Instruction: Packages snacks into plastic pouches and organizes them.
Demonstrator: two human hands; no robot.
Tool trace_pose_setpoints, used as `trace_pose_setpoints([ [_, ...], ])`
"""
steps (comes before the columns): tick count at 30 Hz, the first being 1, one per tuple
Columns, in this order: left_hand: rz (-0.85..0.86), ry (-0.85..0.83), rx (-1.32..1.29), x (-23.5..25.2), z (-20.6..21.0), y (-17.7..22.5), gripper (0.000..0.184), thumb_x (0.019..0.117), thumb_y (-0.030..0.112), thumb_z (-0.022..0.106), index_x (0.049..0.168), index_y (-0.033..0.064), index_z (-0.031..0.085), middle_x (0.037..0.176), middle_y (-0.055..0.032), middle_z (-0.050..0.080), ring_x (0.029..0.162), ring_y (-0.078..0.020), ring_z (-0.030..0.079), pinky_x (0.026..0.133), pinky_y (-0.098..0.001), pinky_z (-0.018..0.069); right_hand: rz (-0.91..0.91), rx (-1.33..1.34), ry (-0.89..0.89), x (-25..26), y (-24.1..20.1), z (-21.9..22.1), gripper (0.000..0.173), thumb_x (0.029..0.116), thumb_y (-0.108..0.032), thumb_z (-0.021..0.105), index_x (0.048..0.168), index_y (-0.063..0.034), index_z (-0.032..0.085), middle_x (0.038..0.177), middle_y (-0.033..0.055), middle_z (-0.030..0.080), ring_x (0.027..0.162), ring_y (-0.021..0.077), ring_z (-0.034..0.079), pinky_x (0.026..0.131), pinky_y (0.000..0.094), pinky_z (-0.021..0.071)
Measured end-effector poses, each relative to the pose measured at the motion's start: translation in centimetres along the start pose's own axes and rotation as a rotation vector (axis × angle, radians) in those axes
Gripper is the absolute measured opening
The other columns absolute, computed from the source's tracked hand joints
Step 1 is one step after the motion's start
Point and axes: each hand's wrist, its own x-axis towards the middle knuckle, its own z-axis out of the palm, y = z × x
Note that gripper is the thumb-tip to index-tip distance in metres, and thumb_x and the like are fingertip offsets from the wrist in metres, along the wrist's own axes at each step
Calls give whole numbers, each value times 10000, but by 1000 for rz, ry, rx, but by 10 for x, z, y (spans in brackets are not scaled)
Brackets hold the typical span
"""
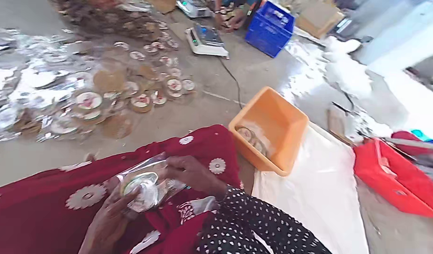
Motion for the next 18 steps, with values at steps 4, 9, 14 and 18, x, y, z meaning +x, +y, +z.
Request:
trace_pose_setpoints([
  [4, 40, -180, -33, 9, 7, -2, 326, 955, 83, 610, 1279, 117, 611, 1085, -90, 747, 921, -215, 748, 810, -398, 643, -101, -158, 245, -7, -4, -25, 160, 983, -100, 650, 1025, 19, 749, 960, 93, 752, 870, 121, 705, 820, 334, 588],
  [9, 15, -242, -4, 23, 4, -2, 288, 1065, 159, 418, 1289, 88, 585, 1115, -154, 733, 940, -296, 748, 833, -452, 636, -247, -716, 694, -52, -35, -158, 272, 1010, -104, 604, 1239, 31, 662, 1293, 159, 652, 1139, 201, 664, 994, 379, 558],
  [14, -32, -134, 15, 29, 2, -2, 322, 1077, 148, 327, 1289, 53, 550, 1083, -148, 733, 898, -274, 752, 788, -429, 644, -2, -1035, 814, -106, -11, -260, 266, 1051, -189, 547, 1152, 3, 702, 1313, 178, 665, 1251, 301, 627, 1077, 525, 477],
  [18, -15, -70, 94, 32, 8, 12, 330, 1064, 151, 364, 1317, 29, 538, 1058, -142, 727, 881, -259, 741, 772, -410, 638, 308, -1044, 644, -121, 38, -282, 277, 1065, -149, 547, 1215, 44, 676, 1281, 258, 657, 1229, 434, 615, 1060, 657, 438],
])
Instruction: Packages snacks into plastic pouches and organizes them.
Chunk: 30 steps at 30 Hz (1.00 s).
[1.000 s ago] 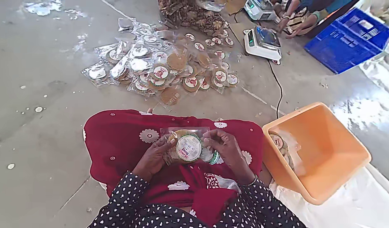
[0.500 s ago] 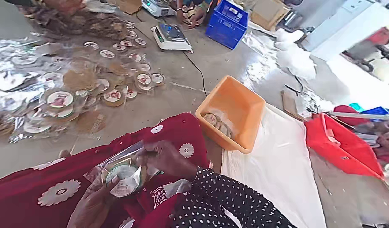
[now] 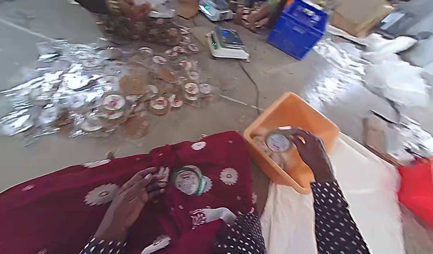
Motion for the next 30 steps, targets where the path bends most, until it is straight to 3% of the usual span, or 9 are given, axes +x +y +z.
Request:
trace_pose_setpoints([
  [3, 21, 42, 45, 7, -5, 23, 321, 1064, 137, 408, 1335, 3, 517, 1083, -159, 717, 907, -276, 733, 820, -443, 623, 26, -20, -252, 12, 28, 34, 276, 1026, -177, 622, 1189, 32, 698, 1255, 290, 654, 1223, 475, 594, 1064, 686, 400],
  [6, 82, 83, 60, 16, -15, 48, 284, 1078, 112, 404, 1292, -8, 548, 1082, -161, 711, 919, -277, 730, 836, -437, 620, 51, -13, -133, 39, 20, 38, 294, 984, -216, 687, 1148, 27, 712, 1186, 352, 644, 1161, 562, 578, 1003, 766, 375],
  [10, 115, 145, -33, 31, -32, 56, 261, 1089, 95, 394, 1249, -23, 564, 1055, -172, 723, 884, -280, 742, 820, -432, 629, -90, 157, 74, 93, -85, 48, 331, 1033, -211, 611, 1219, 60, 657, 1181, 314, 666, 1113, 484, 645, 972, 684, 474],
  [14, 59, 181, -137, 45, -38, 47, 231, 1078, 70, 428, 1233, -43, 556, 1013, -181, 719, 871, -287, 740, 790, -431, 631, -299, 415, -312, 138, -231, 146, 298, 1012, -126, 638, 1246, 58, 651, 1189, 231, 685, 1081, 317, 678, 991, 494, 532],
  [18, 11, 190, -132, 56, -38, 48, 234, 1065, 64, 460, 1260, -42, 533, 1028, -180, 705, 848, -268, 732, 772, -419, 626, -182, 424, -644, 155, -338, 277, 509, 946, -226, 747, 1325, 75, 591, 1207, 275, 664, 1104, 396, 656, 974, 566, 515],
  [24, 0, 177, -104, 67, -38, 48, 337, 1005, -1, 564, 1329, -36, 479, 1019, -153, 683, 808, -234, 722, 712, -369, 629, -110, 130, -446, 152, -414, 351, 906, 788, -499, 841, 1415, 64, 508, 1351, 316, 575, 1285, 482, 541, 1025, 664, 446],
  [27, -5, 177, -96, 69, -35, 49, 402, 969, -33, 606, 1345, -36, 463, 1015, -141, 673, 791, -214, 715, 693, -339, 623, -62, 130, -470, 141, -435, 354, 1053, 752, -411, 877, 1519, 76, 345, 1437, 329, 505, 1337, 483, 502, 1068, 674, 402],
  [29, -15, 180, -91, 70, -34, 49, 424, 954, -38, 631, 1345, -37, 466, 1011, -139, 672, 780, -205, 715, 685, -330, 624, -75, 161, -463, 136, -438, 357, 893, 727, -297, 890, 1420, 77, 470, 1333, 319, 587, 1244, 476, 574, 1005, 675, 447],
  [30, -17, 180, -87, 70, -34, 49, 425, 954, -36, 634, 1344, -35, 465, 1011, -137, 672, 778, -202, 713, 686, -327, 622, -69, 156, -494, 136, -440, 357, 701, 741, -272, 883, 1266, 88, 589, 1235, 310, 634, 1166, 468, 615, 942, 668, 479],
])
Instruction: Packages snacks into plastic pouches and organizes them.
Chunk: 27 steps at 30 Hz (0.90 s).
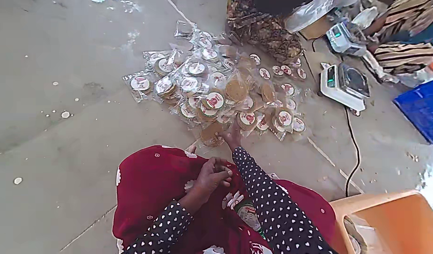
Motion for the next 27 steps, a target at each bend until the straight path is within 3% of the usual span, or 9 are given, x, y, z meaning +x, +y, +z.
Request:
trace_pose_setpoints([
  [4, 13, 3, 6, 0, -2, -1, 399, 968, -18, 627, 1337, -30, 474, 1006, -133, 667, 765, -199, 711, 675, -329, 623, -22, -2, -175, 14, 11, 6, 331, 840, -247, 817, 994, 32, 728, 1060, 266, 692, 1040, 430, 654, 898, 652, 494],
  [8, 25, -3, 8, 1, -2, -4, 343, 1013, 0, 551, 1345, -39, 472, 1004, -146, 681, 764, -210, 715, 679, -343, 621, -184, 116, -170, 3, 20, -23, 243, 871, -153, 803, 1008, 27, 714, 987, 212, 699, 946, 351, 659, 883, 579, 498],
  [13, -50, -20, -8, -5, 0, -6, 225, 1087, 75, 401, 1222, -25, 551, 949, -136, 708, 741, -226, 721, 665, -379, 622, -639, 167, 52, -72, 9, -104, 88, 866, -79, 776, 929, -35, 733, 862, 81, 738, 809, 202, 706, 779, 454, 565],
  [17, -130, -3, -163, -13, 5, -12, 493, 1134, 294, 240, 1197, -47, 591, 905, -168, 726, 738, -271, 733, 668, -419, 625, -895, 264, 100, -148, 9, -170, 52, 885, -89, 767, 920, -69, 735, 859, 6, 738, 766, 95, 682, 719, 310, 574],
  [20, 45, -75, -354, -29, 6, -18, 619, 1111, 439, 97, 1240, 11, 524, 1008, -164, 708, 881, -281, 726, 757, -441, 621, -831, 448, 96, -205, 10, -201, 102, 880, -31, 756, 935, -38, 671, 801, 11, 709, 683, 59, 666, 622, 224, 568],
  [21, 105, -92, -433, -39, 8, -19, 638, 1074, 562, 107, 1197, 110, 540, 1014, -88, 709, 920, -218, 714, 762, -398, 612, -773, 491, 102, -221, 13, -204, 134, 880, -27, 756, 940, -41, 637, 781, 7, 698, 655, 45, 655, 598, 205, 554],
  [23, 158, -269, -613, -60, 4, -27, 718, 898, 785, 447, 1264, 192, 619, 1168, -80, 714, 1088, -243, 696, 884, -459, 599, -666, 572, 84, -248, 25, -202, 157, 897, -27, 743, 936, -47, 592, 774, 14, 675, 637, 39, 637, 576, 183, 535],
  [25, 152, -487, -654, -74, 1, -37, 767, 779, 669, 736, 1362, 189, 601, 1297, -118, 661, 1205, -297, 646, 995, -513, 548, -613, 653, 55, -260, 40, -188, 141, 903, -4, 724, 933, -22, 587, 781, 35, 665, 646, 50, 633, 588, 194, 539],
  [27, 114, -396, -596, -88, 3, -51, 508, 867, 378, 780, 1273, 104, 645, 1196, -149, 709, 1113, -292, 697, 963, -485, 576, -577, 688, 20, -263, 58, -172, 125, 902, -11, 731, 945, -3, 614, 798, 55, 694, 667, 71, 656, 614, 225, 557],
])
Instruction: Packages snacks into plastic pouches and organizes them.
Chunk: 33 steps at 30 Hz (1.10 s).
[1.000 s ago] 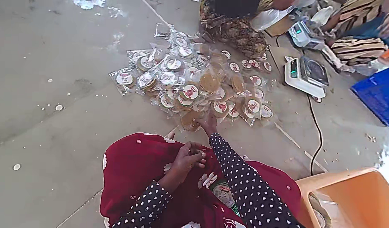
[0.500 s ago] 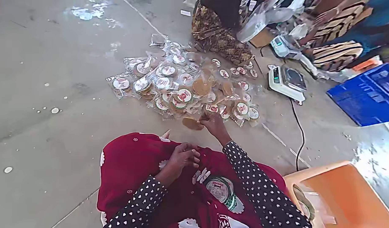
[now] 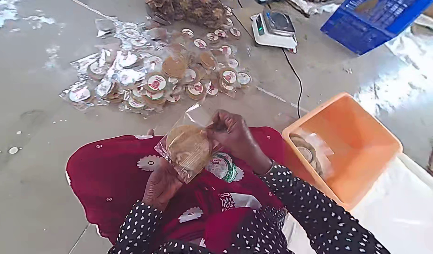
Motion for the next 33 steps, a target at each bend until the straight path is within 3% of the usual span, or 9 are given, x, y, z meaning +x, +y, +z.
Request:
trace_pose_setpoints([
  [2, -22, 277, 112, -6, 5, -8, 197, 1003, 137, 555, 1174, 50, 602, 1047, -151, 732, 945, -256, 741, 821, -436, 635, 45, -12, 10, -15, 15, -4, 112, 939, -80, 724, 996, -5, 663, 812, 62, 706, 651, 94, 655, 584, 249, 557],
  [4, -14, 419, 196, -7, 5, -3, 211, 1069, 124, 433, 1197, 42, 581, 1023, -141, 730, 900, -241, 743, 766, -422, 644, 56, -111, 82, -29, 24, -16, 124, 971, -127, 692, 1029, -18, 679, 855, 57, 715, 687, 110, 679, 614, 279, 585],
  [8, 132, 408, 210, -10, 2, 16, 238, 1084, 172, 411, 1229, 74, 572, 1089, -120, 714, 991, -234, 721, 849, -441, 625, 201, -430, -9, -59, 55, -34, 243, 879, -295, 805, 870, -76, 699, 719, 40, 650, 646, 175, 614, 614, 422, 517],
  [12, 134, 375, 155, -6, 1, 20, 197, 1040, 134, 503, 1201, 76, 599, 1088, -143, 715, 981, -265, 730, 830, -463, 631, 375, -702, -225, -75, 88, -10, 316, 868, -311, 806, 1011, -42, 719, 945, 140, 699, 910, 322, 682, 805, 557, 534],
  [17, 116, 438, 258, -10, -3, 18, 194, 1052, 111, 461, 1190, 65, 589, 1060, -129, 720, 936, -241, 734, 801, -434, 635, 381, -507, -22, -85, 94, -18, 140, 905, -264, 785, 931, -130, 755, 846, 30, 722, 807, 189, 677, 757, 482, 535],
  [20, 114, 403, 269, -7, -6, 17, 190, 1038, 99, 489, 1189, 61, 597, 1065, -137, 722, 949, -244, 734, 810, -437, 634, 349, -629, -123, -80, 94, -12, 316, 896, -339, 789, 1078, -86, 739, 986, 101, 720, 913, 274, 688, 833, 530, 551],
  [23, 116, 405, 295, -5, -4, 14, 183, 1017, 78, 506, 1173, 56, 599, 1052, -133, 722, 937, -234, 734, 794, -423, 635, 361, -756, -202, -72, 94, -4, 228, 944, -250, 712, 1039, -46, 750, 991, 147, 712, 968, 325, 691, 849, 530, 535],
  [29, 107, 399, 285, -10, -6, 17, 192, 1018, 67, 498, 1179, 41, 599, 1054, -139, 725, 940, -228, 734, 807, -412, 633, 384, -395, -26, -87, 98, -31, 127, 954, -224, 724, 963, -117, 792, 896, 44, 744, 867, 169, 690, 821, 455, 543],
  [33, 96, 417, 333, -5, -6, 13, 202, 1009, 59, 515, 1198, 41, 585, 1054, -131, 721, 936, -224, 731, 809, -410, 630, 316, -329, 66, -98, 93, -43, 144, 979, -175, 678, 1040, -117, 794, 1034, 25, 742, 962, 112, 688, 888, 378, 553],
])
